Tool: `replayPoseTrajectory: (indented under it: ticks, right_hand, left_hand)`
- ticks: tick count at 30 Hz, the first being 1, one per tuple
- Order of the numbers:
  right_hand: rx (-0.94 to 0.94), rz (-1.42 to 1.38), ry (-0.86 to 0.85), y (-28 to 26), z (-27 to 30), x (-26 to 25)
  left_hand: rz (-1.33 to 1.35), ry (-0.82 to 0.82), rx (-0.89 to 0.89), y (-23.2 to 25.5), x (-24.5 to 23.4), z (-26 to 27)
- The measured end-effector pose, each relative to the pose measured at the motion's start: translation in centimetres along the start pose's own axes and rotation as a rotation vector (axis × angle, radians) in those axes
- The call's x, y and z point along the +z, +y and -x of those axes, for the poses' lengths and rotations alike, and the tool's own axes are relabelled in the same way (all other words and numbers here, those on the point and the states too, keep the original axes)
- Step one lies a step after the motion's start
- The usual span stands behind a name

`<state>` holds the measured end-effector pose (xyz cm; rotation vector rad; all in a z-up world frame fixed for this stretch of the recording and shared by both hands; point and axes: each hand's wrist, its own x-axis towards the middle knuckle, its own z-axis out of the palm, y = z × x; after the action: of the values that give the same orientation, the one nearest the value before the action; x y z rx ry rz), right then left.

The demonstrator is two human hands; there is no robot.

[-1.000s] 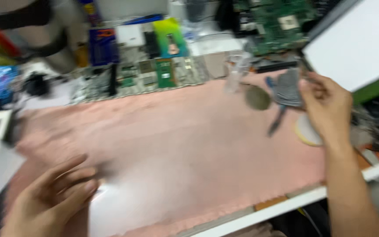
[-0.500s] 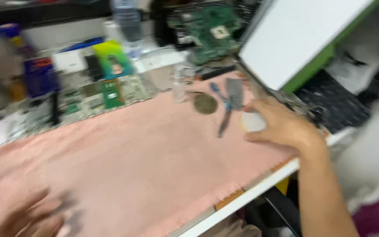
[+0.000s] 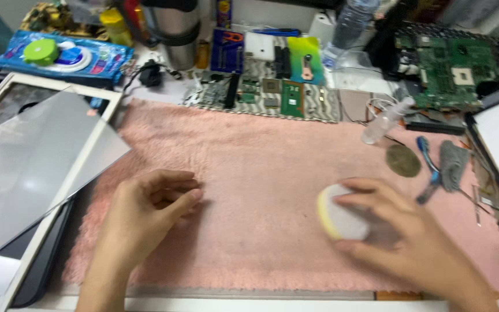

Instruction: The person wipes a transparent glass panel using a series of cleaning tools including a rough scouring pad, a circular sponge, a spray bottle, and a small brush.

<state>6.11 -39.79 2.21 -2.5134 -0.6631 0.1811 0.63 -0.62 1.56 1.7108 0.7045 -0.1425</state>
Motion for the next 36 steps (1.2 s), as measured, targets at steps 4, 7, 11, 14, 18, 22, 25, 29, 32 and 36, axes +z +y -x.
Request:
replayPoseTrajectory:
  ticks: [4,7,11,14,18,22,25,29,32,36]
  right_hand:
    - [-0.313,-0.086,-0.04,-4.6,-4.4,4.1]
    - [-0.468,-0.062,-0.022,-6.7,-8.2,6.5]
    - [-0.586,0.039,-0.008,-7.9,-12.3,9.4]
    - [-0.616,0.076,0.012,-8.4,-13.7,11.4]
    - [-0.652,0.093,0.045,-8.8,-13.1,11.2]
    - [-0.623,0.072,0.064,-7.8,-13.3,10.9]
    - [-0.626,0.054,0.078,-8.1,-13.2,11.6]
    - [-0.634,-0.09,-0.047,-8.7,-12.2,10.0]
    - [-0.638,-0.051,0.046,-7.3,-12.8,10.4]
    - [-0.579,-0.061,-0.009,-8.3,-12.7,10.9]
  left_hand:
    - [-0.061,0.054,0.291,-2.5,0.0,-1.5]
    - [-0.148,0.051,0.518,-4.1,0.5,-3.0]
    - [-0.145,0.002,0.651,-4.5,0.6,-3.4]
    - [-0.156,-0.008,0.723,-5.2,0.5,-3.8]
    - [-0.19,-0.057,0.818,-5.3,-0.1,-4.3]
    - [-0.237,-0.147,0.825,-5.4,-0.2,-5.0]
    - [-0.266,-0.189,0.849,-5.7,-0.1,-5.6]
    - [-0.308,-0.242,0.874,-6.7,-0.1,-6.4]
    - [-0.411,-0.231,0.87,-6.9,0.1,-6.9]
    - [-0.465,-0.21,0.862,-7.2,0.2,-7.0]
